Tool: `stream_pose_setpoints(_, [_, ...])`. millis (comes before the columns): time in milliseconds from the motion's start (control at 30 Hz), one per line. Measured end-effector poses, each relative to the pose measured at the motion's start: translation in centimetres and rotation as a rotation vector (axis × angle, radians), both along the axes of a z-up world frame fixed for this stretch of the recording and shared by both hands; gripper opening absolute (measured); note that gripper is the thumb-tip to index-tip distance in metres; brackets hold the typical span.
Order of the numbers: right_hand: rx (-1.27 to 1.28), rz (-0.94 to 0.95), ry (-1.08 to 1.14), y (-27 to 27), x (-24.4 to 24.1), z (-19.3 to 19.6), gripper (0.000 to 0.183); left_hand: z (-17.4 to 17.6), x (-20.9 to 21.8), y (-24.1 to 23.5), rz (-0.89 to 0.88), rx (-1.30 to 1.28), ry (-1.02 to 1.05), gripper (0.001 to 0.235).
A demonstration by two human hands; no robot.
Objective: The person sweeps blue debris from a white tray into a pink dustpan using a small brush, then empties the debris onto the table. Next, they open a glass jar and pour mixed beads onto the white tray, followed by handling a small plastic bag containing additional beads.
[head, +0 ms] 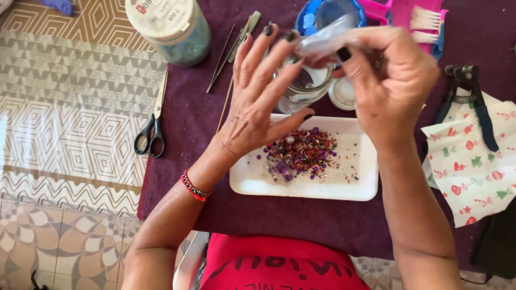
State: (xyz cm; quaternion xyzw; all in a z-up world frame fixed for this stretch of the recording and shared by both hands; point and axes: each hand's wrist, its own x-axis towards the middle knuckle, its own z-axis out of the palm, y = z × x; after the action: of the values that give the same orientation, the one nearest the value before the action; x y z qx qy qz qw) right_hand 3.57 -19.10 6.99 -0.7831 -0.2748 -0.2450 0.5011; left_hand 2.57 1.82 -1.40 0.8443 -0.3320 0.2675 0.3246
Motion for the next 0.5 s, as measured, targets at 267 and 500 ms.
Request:
stream_pose_setpoints(267, [0.071, 0.073, 0.316, -0.4, 0.1, 0.4, 0.037, 0.7, 0.1, -0.2, 0.022, -0.079, -0.011, 0.067])
stream_pose_setpoints(500, [-0.205, 0.007, -0.009, -1.5, 0.6, -0.1, 0.019, 1.7, -0.1, 0.0, 0.008, 0.031, -0.022, 0.054])
